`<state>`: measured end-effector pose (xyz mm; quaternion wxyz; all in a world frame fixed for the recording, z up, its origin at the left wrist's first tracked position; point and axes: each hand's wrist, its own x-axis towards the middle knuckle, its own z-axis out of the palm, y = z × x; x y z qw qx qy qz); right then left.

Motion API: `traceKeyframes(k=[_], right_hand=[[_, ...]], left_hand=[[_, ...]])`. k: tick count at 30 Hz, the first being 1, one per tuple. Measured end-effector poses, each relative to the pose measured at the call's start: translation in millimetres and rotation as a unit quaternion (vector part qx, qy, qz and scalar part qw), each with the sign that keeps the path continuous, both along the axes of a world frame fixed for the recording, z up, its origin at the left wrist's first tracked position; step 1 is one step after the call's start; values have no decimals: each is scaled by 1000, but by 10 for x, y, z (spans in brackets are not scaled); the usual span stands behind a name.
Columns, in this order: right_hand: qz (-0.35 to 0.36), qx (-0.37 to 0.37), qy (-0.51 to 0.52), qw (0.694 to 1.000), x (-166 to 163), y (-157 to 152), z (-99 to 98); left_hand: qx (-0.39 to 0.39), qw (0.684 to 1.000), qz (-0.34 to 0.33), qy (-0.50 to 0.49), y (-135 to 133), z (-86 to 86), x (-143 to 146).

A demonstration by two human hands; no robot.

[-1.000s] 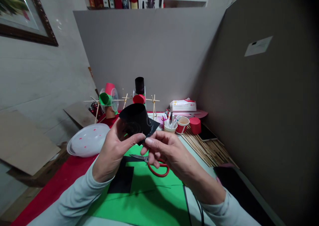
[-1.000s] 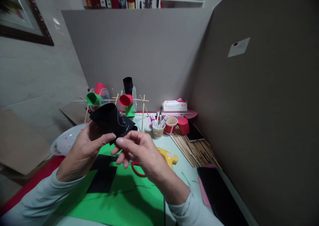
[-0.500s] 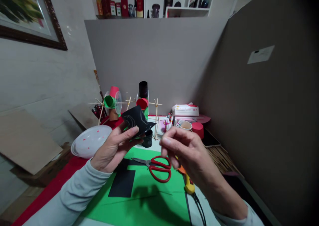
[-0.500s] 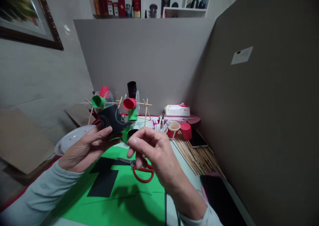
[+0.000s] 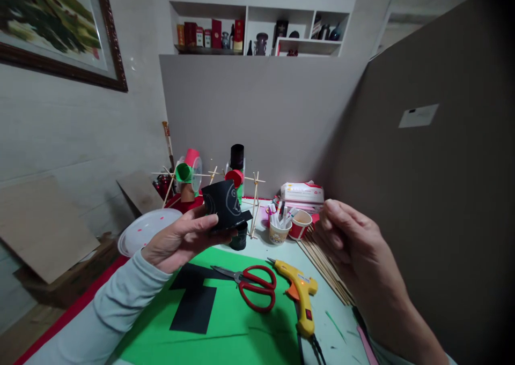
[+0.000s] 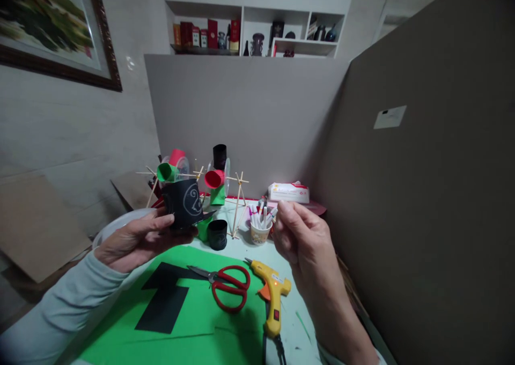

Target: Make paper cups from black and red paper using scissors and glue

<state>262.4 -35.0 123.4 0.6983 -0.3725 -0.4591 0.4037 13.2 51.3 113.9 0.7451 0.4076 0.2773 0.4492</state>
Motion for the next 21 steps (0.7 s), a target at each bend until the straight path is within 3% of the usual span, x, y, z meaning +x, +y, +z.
traceKeyframes(k=[3,10,17,21], right_hand=[[25,-5,-32,999,10,83,-69],[159,-69,-103,979,-248,191,-241],[231,-84,-74,967,-602,227,-356],[212,-79,-60,972,-662,300,-457]], left_hand=[[-13,1000,4,-5,6,7,-15],[-24,999,30,-6,-6,-30,-15],[53,998,-2,17,-53,-111,124],[111,993,-10,49,-97,-154,178]])
